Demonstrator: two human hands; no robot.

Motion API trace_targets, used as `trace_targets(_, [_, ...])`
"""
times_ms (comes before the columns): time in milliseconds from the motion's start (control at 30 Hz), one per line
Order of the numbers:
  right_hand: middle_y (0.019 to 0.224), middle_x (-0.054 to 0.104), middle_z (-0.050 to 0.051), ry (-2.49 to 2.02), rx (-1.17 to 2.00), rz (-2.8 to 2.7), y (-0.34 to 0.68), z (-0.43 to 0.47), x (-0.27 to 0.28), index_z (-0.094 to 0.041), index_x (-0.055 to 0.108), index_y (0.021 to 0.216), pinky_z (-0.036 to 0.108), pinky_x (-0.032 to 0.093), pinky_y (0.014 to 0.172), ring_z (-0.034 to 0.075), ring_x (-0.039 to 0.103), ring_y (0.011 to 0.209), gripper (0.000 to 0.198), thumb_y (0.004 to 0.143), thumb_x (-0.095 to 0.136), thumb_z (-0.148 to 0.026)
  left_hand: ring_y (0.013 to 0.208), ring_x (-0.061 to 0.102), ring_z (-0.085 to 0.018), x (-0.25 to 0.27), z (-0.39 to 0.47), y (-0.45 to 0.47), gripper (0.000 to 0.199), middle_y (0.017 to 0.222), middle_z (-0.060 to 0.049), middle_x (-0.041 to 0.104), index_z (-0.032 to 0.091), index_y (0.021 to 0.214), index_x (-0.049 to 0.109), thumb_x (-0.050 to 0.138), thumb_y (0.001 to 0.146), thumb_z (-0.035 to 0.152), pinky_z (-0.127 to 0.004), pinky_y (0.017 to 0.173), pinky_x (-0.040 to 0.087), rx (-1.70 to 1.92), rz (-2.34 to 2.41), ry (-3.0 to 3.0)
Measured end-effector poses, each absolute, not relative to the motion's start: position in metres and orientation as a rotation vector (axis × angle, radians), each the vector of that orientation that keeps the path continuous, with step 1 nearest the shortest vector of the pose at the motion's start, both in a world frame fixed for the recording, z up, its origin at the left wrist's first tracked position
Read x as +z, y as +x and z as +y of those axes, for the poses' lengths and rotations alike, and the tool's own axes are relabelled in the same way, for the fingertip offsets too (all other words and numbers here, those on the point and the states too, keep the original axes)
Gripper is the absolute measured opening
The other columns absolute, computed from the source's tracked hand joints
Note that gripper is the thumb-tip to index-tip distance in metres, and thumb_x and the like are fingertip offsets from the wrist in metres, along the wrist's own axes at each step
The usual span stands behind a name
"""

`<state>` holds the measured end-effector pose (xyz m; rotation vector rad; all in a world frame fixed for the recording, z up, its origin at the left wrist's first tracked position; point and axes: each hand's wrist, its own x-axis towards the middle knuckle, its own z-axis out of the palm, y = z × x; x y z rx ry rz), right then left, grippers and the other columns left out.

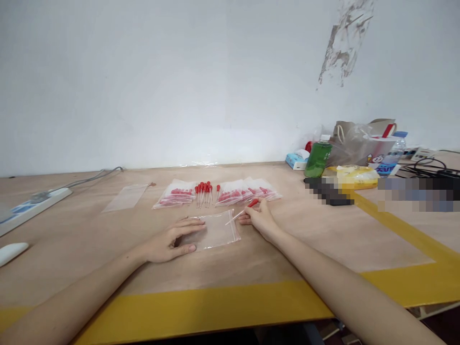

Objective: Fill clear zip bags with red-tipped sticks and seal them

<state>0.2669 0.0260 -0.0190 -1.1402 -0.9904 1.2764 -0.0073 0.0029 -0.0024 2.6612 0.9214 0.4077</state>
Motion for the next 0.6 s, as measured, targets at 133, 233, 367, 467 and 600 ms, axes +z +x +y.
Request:
trace_targets(133, [0.065, 0.060, -0.002, -1.132, 1.421, -1.224, 0.280, 0.022, -0.014, -0.020, 0.040, 0.077, 0.026, 0.051, 0.062, 0.011, 0.061, 0.061, 0.028, 0.066, 0.065, -0.021, 0.124, 0.034, -0.023, -0.002, 0.002, -0.008, 0.054, 0.134, -0.006, 0.040, 0.026, 0.133, 0.033, 0.050, 0.084, 0.042, -0.043, 0.102, 0.029, 0.424, 0.931, 2.653])
trace_targets(233, [0.057, 0.057, -0.004, -1.167, 1.363, -1.596, 0.295, 0.026, -0.014, -0.016, 0.048, 0.068, 0.021, 0.043, 0.050, 0.007, 0.053, 0.051, 0.030, 0.058, 0.073, -0.031, 0.124, 0.034, -0.023, -0.002, 0.002, -0.008, 0.055, 0.134, -0.006, 0.039, 0.026, 0.133, 0.033, 0.050, 0.084, 0.042, -0.043, 0.103, 0.029, 0.429, 0.930, 2.648])
trace_targets(367, [0.056, 0.058, -0.003, -1.192, 1.171, -1.850, 0.301, 0.034, -0.020, -0.014, 0.059, 0.065, 0.019, 0.035, 0.046, 0.006, 0.047, 0.049, 0.033, 0.051, 0.075, -0.040, 0.124, 0.033, -0.024, -0.003, 0.002, -0.008, 0.055, 0.134, -0.007, 0.039, 0.025, 0.133, 0.033, 0.050, 0.084, 0.043, -0.043, 0.103, 0.028, 0.428, 0.933, 2.643])
trace_targets(467, [0.059, 0.060, -0.001, -1.154, 1.113, -1.843, 0.290, 0.036, -0.025, -0.014, 0.063, 0.065, 0.021, 0.038, 0.049, 0.007, 0.049, 0.052, 0.033, 0.051, 0.074, -0.042, 0.124, 0.034, -0.024, -0.003, 0.002, -0.007, 0.055, 0.134, -0.006, 0.040, 0.025, 0.133, 0.033, 0.050, 0.084, 0.043, -0.043, 0.103, 0.028, 0.427, 0.931, 2.645])
trace_targets(600, [0.055, 0.057, -0.002, -1.176, 1.251, -1.689, 0.273, 0.032, -0.026, -0.014, 0.060, 0.067, 0.021, 0.038, 0.046, 0.007, 0.048, 0.048, 0.034, 0.048, 0.076, -0.038, 0.123, 0.035, -0.023, -0.003, 0.003, -0.006, 0.055, 0.133, -0.006, 0.041, 0.026, 0.133, 0.034, 0.050, 0.083, 0.044, -0.042, 0.103, 0.029, 0.439, 0.925, 2.643])
